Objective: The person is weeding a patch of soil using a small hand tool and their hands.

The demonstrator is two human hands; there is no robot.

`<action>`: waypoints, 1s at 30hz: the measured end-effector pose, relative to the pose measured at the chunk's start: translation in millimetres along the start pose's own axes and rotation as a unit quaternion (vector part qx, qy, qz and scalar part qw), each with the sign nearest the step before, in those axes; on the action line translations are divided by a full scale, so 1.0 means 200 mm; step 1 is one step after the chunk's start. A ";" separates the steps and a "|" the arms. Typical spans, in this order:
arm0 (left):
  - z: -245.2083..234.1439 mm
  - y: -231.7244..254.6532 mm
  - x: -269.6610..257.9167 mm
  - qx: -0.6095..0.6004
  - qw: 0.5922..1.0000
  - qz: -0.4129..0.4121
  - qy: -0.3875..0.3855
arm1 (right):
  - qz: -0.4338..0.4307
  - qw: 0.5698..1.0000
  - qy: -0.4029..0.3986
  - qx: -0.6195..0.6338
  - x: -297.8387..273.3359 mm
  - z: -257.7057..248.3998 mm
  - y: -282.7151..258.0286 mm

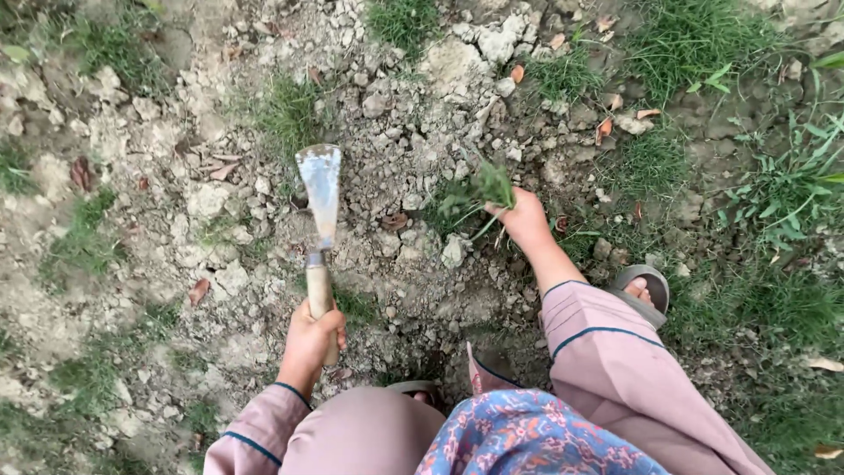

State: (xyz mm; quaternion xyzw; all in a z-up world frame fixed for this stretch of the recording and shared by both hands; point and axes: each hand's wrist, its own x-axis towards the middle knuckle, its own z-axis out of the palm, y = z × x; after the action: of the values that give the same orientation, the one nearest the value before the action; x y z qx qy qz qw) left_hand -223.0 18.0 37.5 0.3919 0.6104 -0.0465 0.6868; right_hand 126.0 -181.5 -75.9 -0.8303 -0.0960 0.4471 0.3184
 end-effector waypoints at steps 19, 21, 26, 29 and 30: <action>0.11 0.34 -0.29 0.426 0.889 -0.063 -0.152 | 0.049 0.974 0.010 0.221 -0.07 0.01 0.15; 0.10 0.34 -0.29 0.500 0.846 -0.038 -0.179 | 0.054 0.959 0.016 0.277 -0.09 -0.01 0.17; 0.15 0.34 -0.31 0.518 0.831 -0.007 -0.204 | 0.081 0.926 0.023 0.368 -0.13 -0.01 0.16; 0.20 0.36 -0.31 0.549 0.808 0.029 -0.209 | 0.085 0.907 0.017 0.413 -0.17 -0.02 0.17; 0.22 0.37 -0.32 0.559 0.802 0.020 -0.207 | 0.093 0.901 0.018 0.423 -0.18 -0.03 0.17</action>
State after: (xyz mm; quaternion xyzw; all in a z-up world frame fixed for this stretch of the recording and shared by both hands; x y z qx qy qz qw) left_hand -163.4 16.9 127.2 0.7013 0.3135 -0.4461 0.4593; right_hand 105.1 -226.3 -69.8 -0.6307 0.1855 0.4585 0.5980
